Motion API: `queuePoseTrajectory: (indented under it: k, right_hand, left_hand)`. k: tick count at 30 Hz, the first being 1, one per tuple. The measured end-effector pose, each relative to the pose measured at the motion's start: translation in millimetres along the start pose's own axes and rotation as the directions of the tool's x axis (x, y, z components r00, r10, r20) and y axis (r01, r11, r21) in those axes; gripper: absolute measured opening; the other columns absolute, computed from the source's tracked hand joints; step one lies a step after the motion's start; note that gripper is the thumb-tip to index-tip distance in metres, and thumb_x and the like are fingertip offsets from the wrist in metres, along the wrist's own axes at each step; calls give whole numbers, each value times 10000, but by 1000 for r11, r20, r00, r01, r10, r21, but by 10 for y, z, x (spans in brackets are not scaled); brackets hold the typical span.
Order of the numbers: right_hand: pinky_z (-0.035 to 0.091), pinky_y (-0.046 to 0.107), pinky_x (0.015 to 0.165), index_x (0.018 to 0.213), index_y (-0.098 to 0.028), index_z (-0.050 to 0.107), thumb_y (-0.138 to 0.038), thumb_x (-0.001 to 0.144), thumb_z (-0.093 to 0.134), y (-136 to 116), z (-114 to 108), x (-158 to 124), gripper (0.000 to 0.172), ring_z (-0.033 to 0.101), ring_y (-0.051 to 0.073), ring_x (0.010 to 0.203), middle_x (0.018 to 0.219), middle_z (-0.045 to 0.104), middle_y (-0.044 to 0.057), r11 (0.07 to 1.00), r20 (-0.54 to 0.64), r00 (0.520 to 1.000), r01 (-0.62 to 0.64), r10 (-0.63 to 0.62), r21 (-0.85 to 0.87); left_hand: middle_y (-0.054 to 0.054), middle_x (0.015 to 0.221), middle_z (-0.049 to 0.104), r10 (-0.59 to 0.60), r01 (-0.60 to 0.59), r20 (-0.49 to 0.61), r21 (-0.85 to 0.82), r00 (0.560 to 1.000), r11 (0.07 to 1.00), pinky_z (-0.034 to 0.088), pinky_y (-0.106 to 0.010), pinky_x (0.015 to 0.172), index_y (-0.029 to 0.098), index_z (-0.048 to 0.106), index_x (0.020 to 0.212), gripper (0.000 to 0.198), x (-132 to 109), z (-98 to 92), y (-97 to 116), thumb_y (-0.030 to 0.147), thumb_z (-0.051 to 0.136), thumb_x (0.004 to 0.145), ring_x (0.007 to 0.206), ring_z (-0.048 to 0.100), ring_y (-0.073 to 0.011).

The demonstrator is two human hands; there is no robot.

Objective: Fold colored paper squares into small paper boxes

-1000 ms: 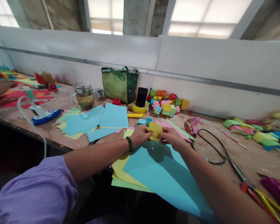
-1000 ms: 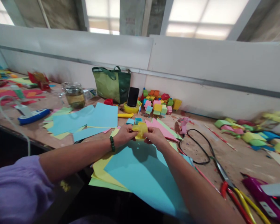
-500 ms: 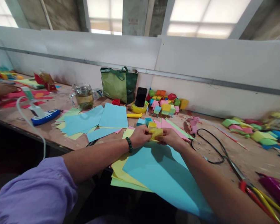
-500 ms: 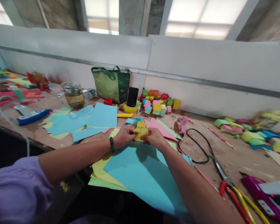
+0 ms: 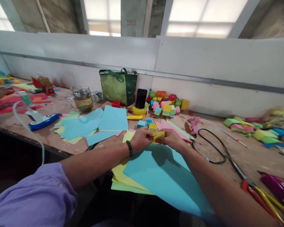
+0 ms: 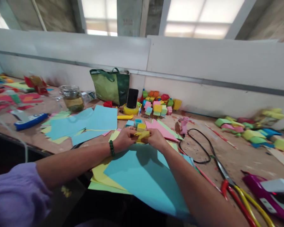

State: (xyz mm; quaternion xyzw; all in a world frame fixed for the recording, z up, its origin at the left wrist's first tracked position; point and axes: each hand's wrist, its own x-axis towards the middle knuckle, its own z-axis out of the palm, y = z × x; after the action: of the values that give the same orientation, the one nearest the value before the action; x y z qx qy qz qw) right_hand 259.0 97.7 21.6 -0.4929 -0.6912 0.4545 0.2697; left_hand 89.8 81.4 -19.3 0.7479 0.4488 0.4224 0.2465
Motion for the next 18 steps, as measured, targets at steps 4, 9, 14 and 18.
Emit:
queuePoseTrajectory:
  k: [4,9,14,18]
  right_hand:
    - [366,193,426,645,-155,602,-201,513,672,6,-24,13,157,513,98,472,526,588,-34,1000,9,1000,4,-4,-13]
    - [350,193,434,627,-164,594,-166,521,644,18,-1,22,117,482,88,470,518,564,-53,999,-5,1000,28,-28,-27]
    - [336,185,454,657,-172,612,-117,511,635,73,48,35,157,496,95,535,576,597,-47,997,-66,996,54,-58,-55]
    - [350,189,463,706,-174,640,-161,505,667,64,68,26,204,489,91,528,596,607,-50,1000,12,1000,24,-24,-4]
  left_hand:
    - [-7,647,530,65,-64,-23,36,998,997,382,-245,659,147,682,653,149,-20,-2,6,137,573,754,703,475,-143]
    - [2,600,506,136,-135,-10,83,991,987,361,-241,635,144,628,583,197,-23,-10,12,111,544,758,685,469,-139]
    - [15,555,465,124,-124,1,93,992,988,345,-232,611,143,526,490,252,-3,-5,-18,95,533,738,634,443,-119]
    - [19,569,471,105,-103,-17,97,994,990,338,-225,583,137,535,506,223,9,6,-57,88,531,724,597,425,-104]
